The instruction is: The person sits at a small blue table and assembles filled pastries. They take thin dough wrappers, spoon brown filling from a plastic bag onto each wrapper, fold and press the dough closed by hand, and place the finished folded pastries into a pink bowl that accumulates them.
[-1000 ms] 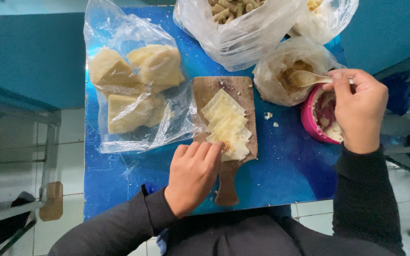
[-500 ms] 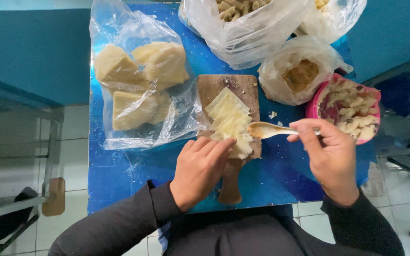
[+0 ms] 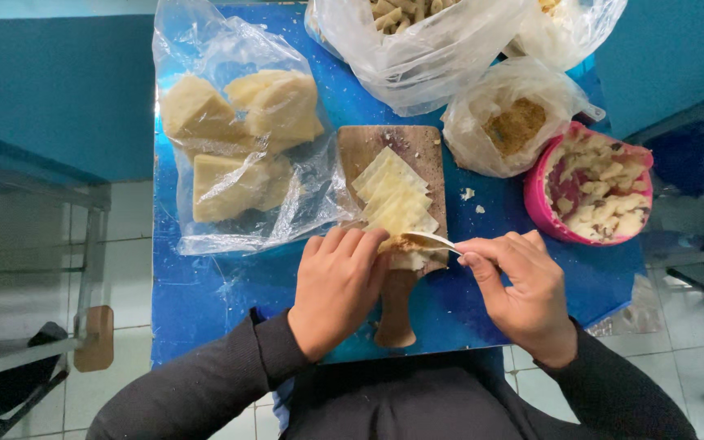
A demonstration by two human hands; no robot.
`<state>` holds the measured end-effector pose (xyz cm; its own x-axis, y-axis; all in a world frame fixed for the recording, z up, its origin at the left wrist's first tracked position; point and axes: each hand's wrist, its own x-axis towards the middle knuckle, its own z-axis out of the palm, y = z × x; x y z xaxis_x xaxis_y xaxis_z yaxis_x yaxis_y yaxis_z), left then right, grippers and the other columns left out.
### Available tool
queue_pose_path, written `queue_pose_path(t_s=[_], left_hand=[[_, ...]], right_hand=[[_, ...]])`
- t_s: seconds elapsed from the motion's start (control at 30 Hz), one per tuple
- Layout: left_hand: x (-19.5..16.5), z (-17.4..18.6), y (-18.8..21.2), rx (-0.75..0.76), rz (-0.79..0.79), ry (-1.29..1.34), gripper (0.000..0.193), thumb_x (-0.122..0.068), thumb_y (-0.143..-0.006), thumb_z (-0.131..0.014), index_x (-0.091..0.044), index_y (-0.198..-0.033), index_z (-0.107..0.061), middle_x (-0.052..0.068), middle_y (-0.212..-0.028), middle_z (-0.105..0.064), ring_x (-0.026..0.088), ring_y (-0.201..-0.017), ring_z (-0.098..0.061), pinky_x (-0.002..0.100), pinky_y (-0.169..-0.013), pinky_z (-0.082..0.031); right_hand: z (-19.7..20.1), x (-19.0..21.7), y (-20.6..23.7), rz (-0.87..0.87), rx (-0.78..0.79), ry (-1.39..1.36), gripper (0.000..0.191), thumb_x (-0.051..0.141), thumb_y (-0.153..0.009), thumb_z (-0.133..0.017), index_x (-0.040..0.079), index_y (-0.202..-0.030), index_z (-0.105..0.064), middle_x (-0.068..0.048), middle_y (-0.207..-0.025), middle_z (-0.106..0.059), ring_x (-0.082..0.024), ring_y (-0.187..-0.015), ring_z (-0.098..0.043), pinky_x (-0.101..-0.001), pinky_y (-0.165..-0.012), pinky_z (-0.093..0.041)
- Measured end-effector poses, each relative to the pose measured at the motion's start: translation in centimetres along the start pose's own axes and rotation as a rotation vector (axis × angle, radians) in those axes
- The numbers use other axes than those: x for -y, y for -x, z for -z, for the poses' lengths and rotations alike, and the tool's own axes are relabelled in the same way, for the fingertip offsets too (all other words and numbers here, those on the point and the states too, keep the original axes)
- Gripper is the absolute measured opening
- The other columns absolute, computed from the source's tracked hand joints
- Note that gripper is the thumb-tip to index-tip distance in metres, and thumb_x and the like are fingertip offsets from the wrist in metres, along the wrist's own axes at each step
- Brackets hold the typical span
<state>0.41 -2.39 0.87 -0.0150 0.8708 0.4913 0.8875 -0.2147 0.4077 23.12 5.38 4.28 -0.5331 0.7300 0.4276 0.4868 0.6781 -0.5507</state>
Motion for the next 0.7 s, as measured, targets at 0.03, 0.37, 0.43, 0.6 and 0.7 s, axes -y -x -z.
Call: queue_pose_path(t_s=[0.03,0.37,0.43,0.6,0.7], left_hand=[[0.0,-0.1,0.1,0.009,0.018,-0.018,0.023,-0.022,-0.09,-0.072,-0.011,-0.109,-0.067,0.004,-0.09,-0.062,0.025,-0.087,-0.059,0.04,-0.075,-0.042],[0.1,0.2,-0.1,0.061,0.116,-0.019,0.025,-0.028,-0.087,-0.074,-0.01,-0.103,-0.066,0.007,-0.101,-0.061,0.028,-0.096,-0.057,0.041,-0.078,-0.042],[0.2,0.3,-0.1,0.066,0.125,-0.007,0.025,-0.028,-0.086,-0.074,-0.01,-0.102,-0.066,0.009,-0.103,-0.061,0.029,-0.097,-0.057,0.042,-0.078,-0.041],[0.5,0.0,-0.2,0.089,0.154,0.055,0.02,-0.027,-0.086,-0.074,-0.013,-0.098,-0.066,0.007,-0.102,-0.061,0.03,-0.098,-0.057,0.043,-0.08,-0.041],[0.6,-0.1,0.0,0.071,0.149,0.093,0.018,-0.023,-0.087,-0.074,-0.014,-0.099,-0.066,0.007,-0.102,-0.061,0.029,-0.099,-0.057,0.042,-0.081,-0.041]], right_hand=[[0.0,-0.1,0.0,0.007,0.006,0.0,0.008,0.01,-0.097,-0.068,0.008,-0.103,-0.074,-0.002,-0.085,-0.075,-0.018,-0.071,-0.061,-0.0306,-0.072,-0.042],[1.8,-3.3,-1.3,-0.437,-0.169,-0.543,0.02,0.016,-0.112,-0.06,0.0,-0.116,-0.071,-0.003,-0.094,-0.073,-0.002,-0.076,-0.051,-0.0194,-0.071,-0.041],[2.9,-3.8,-1.8,-0.363,-0.284,-0.56,0.019,0.015,-0.116,-0.06,-0.001,-0.121,-0.07,-0.003,-0.095,-0.073,-0.002,-0.077,-0.05,-0.0201,-0.072,-0.04],[4.0,-5.2,-4.6,-0.26,-0.353,-0.145,0.019,0.017,-0.111,-0.062,0.001,-0.118,-0.068,-0.005,-0.103,-0.072,-0.005,-0.084,-0.059,-0.0201,-0.078,-0.046],[3.8,-5.6,-6.6,-0.031,-0.179,0.196,0.012,0.013,-0.11,-0.068,0.005,-0.118,-0.071,-0.011,-0.107,-0.072,-0.019,-0.097,-0.067,-0.0271,-0.09,-0.051]])
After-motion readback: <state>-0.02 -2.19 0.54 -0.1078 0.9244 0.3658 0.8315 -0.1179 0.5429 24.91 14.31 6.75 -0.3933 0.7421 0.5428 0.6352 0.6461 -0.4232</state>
